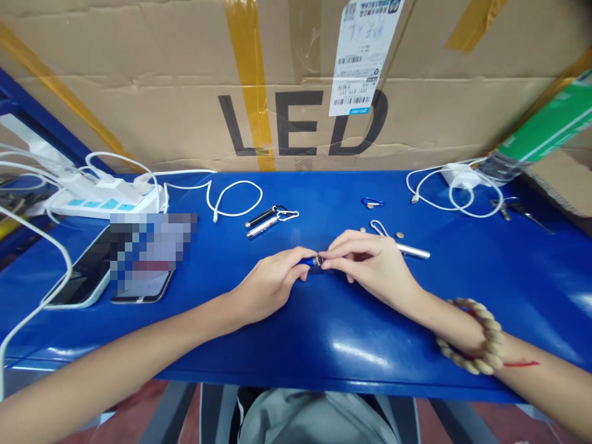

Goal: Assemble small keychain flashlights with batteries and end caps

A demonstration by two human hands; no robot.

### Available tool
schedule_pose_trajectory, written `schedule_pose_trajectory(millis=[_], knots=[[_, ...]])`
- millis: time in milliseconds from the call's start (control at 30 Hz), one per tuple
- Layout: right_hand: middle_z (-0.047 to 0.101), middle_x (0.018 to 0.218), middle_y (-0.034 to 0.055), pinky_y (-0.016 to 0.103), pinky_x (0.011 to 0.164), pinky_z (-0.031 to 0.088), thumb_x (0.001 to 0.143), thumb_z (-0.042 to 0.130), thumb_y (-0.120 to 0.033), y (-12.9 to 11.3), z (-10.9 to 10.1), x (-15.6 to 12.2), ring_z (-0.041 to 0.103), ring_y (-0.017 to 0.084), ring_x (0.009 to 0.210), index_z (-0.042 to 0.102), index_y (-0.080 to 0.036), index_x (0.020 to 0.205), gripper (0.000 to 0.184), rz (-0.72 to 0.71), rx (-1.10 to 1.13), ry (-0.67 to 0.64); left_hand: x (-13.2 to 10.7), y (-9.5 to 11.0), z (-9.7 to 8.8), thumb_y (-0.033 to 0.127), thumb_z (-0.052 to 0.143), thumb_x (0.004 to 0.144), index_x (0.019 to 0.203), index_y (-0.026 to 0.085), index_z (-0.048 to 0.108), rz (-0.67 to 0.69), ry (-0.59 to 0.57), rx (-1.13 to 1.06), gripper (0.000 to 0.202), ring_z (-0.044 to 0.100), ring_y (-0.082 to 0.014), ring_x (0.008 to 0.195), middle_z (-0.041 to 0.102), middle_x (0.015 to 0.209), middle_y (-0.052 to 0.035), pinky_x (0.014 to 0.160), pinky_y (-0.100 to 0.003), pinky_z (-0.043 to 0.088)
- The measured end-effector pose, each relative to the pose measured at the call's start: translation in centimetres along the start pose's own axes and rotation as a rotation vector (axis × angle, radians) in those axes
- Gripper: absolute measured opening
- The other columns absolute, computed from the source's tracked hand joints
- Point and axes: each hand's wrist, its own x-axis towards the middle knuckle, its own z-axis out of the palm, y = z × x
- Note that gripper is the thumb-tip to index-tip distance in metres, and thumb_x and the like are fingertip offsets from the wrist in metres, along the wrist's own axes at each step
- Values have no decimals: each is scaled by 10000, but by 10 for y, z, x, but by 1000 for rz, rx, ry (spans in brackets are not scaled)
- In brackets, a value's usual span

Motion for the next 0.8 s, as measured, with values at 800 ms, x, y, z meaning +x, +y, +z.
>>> schedule_pose_trajectory(millis=[800], knots=[[593, 635, 9, 212, 413, 375, 696, 684, -320, 4, 3, 1, 473, 56, 406, 690, -170, 640, 160, 5, -47, -30, -1, -6, 5, 153, 399, 889, 911, 168, 489, 123, 82, 11, 94, 596, -140, 913, 621, 956, -51, 794, -263, 483]])
